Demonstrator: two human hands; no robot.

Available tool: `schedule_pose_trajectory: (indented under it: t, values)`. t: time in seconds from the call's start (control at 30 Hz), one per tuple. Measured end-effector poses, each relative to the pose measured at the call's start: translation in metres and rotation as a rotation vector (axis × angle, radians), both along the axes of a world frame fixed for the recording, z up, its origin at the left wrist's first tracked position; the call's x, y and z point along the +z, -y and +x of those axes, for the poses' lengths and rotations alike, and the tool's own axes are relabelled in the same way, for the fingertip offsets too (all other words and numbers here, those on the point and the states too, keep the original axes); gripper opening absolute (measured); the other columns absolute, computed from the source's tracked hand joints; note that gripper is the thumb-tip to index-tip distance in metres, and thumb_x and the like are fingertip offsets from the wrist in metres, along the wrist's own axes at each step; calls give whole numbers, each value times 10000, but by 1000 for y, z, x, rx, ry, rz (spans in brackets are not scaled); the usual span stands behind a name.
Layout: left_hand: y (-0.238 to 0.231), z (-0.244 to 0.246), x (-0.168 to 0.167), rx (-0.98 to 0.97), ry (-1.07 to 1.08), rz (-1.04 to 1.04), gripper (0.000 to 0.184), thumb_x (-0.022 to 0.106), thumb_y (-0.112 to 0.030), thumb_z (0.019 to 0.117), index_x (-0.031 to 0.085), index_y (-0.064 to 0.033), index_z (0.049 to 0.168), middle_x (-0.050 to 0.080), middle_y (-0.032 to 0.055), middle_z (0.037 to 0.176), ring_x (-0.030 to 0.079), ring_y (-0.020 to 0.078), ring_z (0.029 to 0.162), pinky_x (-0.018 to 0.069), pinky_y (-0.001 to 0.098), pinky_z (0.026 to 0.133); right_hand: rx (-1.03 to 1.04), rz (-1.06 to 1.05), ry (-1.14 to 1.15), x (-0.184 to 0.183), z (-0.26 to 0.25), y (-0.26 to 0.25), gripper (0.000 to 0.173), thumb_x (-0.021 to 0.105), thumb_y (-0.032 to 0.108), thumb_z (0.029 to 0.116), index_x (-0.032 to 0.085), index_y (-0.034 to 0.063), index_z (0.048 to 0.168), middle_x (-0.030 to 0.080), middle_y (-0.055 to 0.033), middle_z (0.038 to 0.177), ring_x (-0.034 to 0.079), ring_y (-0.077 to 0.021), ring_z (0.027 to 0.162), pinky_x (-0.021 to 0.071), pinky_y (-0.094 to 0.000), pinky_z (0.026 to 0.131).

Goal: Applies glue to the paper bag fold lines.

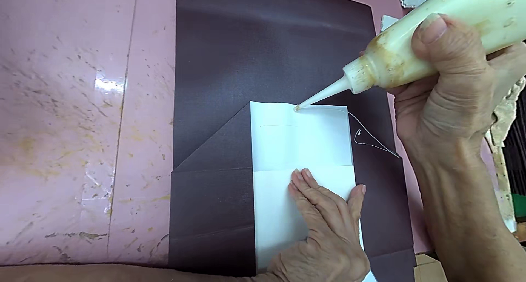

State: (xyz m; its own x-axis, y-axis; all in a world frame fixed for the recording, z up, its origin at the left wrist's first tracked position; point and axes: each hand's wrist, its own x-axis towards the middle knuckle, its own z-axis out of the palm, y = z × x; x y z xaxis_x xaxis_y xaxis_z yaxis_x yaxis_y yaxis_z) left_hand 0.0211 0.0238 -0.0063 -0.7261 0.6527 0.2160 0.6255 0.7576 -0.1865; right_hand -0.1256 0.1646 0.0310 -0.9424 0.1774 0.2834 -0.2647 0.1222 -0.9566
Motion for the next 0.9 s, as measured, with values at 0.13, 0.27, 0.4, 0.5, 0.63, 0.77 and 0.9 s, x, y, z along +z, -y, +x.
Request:
schedule_pose_trajectory:
  t: [0.13,0.27,0.4,0.5,0.63,0.77,0.9]
  values:
    - [-1,0,2,-4,35,4,503,364,41,996,544,-21,1461,711,299,961,708,471,891,519,534,833,-37,-38,-20,0,-12,11,355,767,69,853,493,87,1078,737,-26,873,768,-196,776,685,-362,677]
    - [-1,0,-1,12,11,28,491,362,45,1003,565,-26,1444,712,279,943,705,458,884,517,525,834,1,-64,-1,-1,-14,19,355,767,82,860,498,83,1091,736,-45,903,767,-219,799,684,-389,700]
    - [-3,1,1,30,16,8,491,366,48,997,562,-15,1443,712,295,977,711,465,903,524,522,849,22,-48,-18,-3,-15,31,369,786,88,844,499,80,1077,731,-39,884,766,-213,791,685,-390,692]
    - [-4,0,0,30,5,6,475,362,41,1008,575,-12,1429,711,298,973,707,471,895,520,530,843,33,-40,-13,-2,-16,41,350,786,78,842,509,79,1056,735,-39,868,770,-215,782,688,-392,684]
    - [-5,0,1,34,10,-15,456,382,2,1013,575,-6,1426,705,314,1006,708,478,915,523,530,836,39,-55,1,0,-17,49,368,794,75,835,503,78,1060,731,-41,867,769,-217,776,691,-397,680]
    - [-7,0,0,55,15,13,449,387,-21,1013,592,-15,1413,712,304,1017,712,467,931,515,529,857,53,-79,67,2,-19,48,315,756,98,884,511,87,1082,744,-45,887,771,-218,798,684,-392,701]
    - [-8,0,2,75,20,-9,438,402,-27,1011,609,-19,1397,717,293,1009,715,457,934,522,513,853,57,-105,120,2,-23,44,214,689,129,949,535,94,1092,750,-53,912,771,-223,816,679,-388,716]
